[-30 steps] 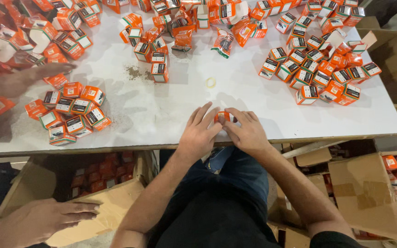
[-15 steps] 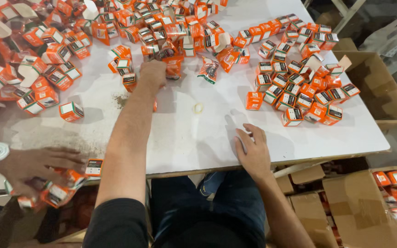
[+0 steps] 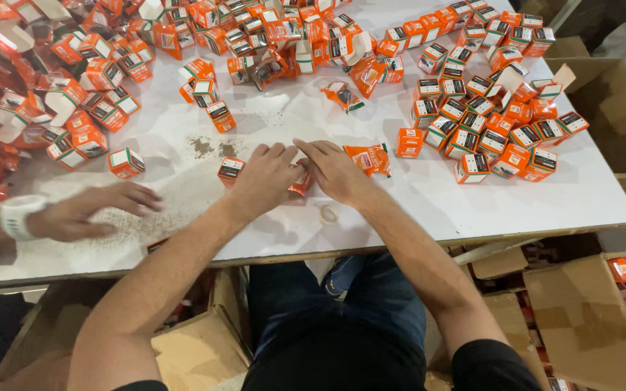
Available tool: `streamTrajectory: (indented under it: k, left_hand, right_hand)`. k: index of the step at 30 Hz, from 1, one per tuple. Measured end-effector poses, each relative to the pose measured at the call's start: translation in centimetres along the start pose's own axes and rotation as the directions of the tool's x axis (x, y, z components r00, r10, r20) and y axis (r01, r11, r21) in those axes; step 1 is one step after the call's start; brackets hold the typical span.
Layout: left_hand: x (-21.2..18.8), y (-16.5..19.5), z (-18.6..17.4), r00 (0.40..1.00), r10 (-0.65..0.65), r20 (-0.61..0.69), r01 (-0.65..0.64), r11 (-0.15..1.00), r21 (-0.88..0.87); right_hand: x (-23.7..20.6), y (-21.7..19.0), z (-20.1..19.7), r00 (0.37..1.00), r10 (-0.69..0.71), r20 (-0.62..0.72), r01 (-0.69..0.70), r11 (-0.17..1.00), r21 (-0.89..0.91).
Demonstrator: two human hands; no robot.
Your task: The person folds closed small orange product boxes one at a time and places them into large cardboard cartons under the table, while another worker moves boxes across the table. The person repeatedly picks up a small box, presses its flaps shut, and drops it into a carton below.
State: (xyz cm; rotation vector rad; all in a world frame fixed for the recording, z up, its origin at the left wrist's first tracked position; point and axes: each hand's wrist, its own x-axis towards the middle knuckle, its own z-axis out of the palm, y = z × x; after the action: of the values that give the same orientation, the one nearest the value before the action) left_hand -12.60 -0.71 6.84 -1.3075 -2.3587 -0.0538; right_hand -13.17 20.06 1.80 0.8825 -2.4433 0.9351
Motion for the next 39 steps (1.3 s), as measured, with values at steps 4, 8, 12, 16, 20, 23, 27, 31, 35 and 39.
streamTrajectory:
  k: [4,8,12,16,20,23,27,31,35,39]
  left_hand:
    - [-2.2,0.4,0.9,0.972,-0.236,0.000,0.236,0.972,-0.010]
    - [-1.7,1.0,2.9,0.942,-0.335,0.011,0.334,0.937,-0.098]
    - [-0.6,1.4,2.8,0.923,-0.384,0.012,0.384,0.921,-0.070]
    - [-1.1,0.6,-0.2,0.925,-0.299,-0.234,0.299,0.954,-0.033]
    - [-1.8,1.0,-3.3,0.941,-0.226,-0.251,0.229,0.973,-0.020]
    - [-1.7,3.5,-4.0,0.988,0.034,-0.153,-0.033,0.999,0.009]
    - [-1.6,7.2,-3.8,0.933,0.266,-0.240,-0.236,0.960,0.147]
    - [-2.0,9.0,-2.8,0.972,0.230,-0.041,-0.231,0.973,-0.015]
    - [-3.7,9.5,-1.6,0.986,0.162,-0.049,-0.166,0.982,-0.088]
    - [-5.2,10.1,-0.5,0.995,0.027,-0.091,-0.046,0.975,-0.218]
  right_hand:
    - [0.1,0.1,1.3,0.997,-0.065,0.041,0.070,0.990,-0.126]
    - [-0.4,0.6,1.5,0.988,0.101,0.114,-0.093,0.993,-0.074]
    - [-1.2,0.5,1.2,0.992,0.109,0.068,-0.109,0.994,0.008]
    - [-4.4,-1.8,0.0,1.000,-0.013,0.012,0.015,0.990,-0.144]
    - [-11.2,-6.9,-2.2,0.922,-0.069,0.380,-0.043,0.959,0.280]
    - [-13.5,-8.4,-3.3,0.994,0.079,0.071,-0.097,0.950,0.297]
    - [-13.2,-6.2,-5.5,0.916,0.348,-0.201,-0.240,0.874,0.421]
    - [-12.1,-5.5,-4.8,0.868,0.468,-0.167,-0.315,0.777,0.545]
    - [-11.4,-7.2,-3.4,0.873,0.472,-0.125,-0.436,0.868,0.237]
    - [-10.2,-8.0,-3.1,0.873,0.453,-0.181,-0.397,0.875,0.276]
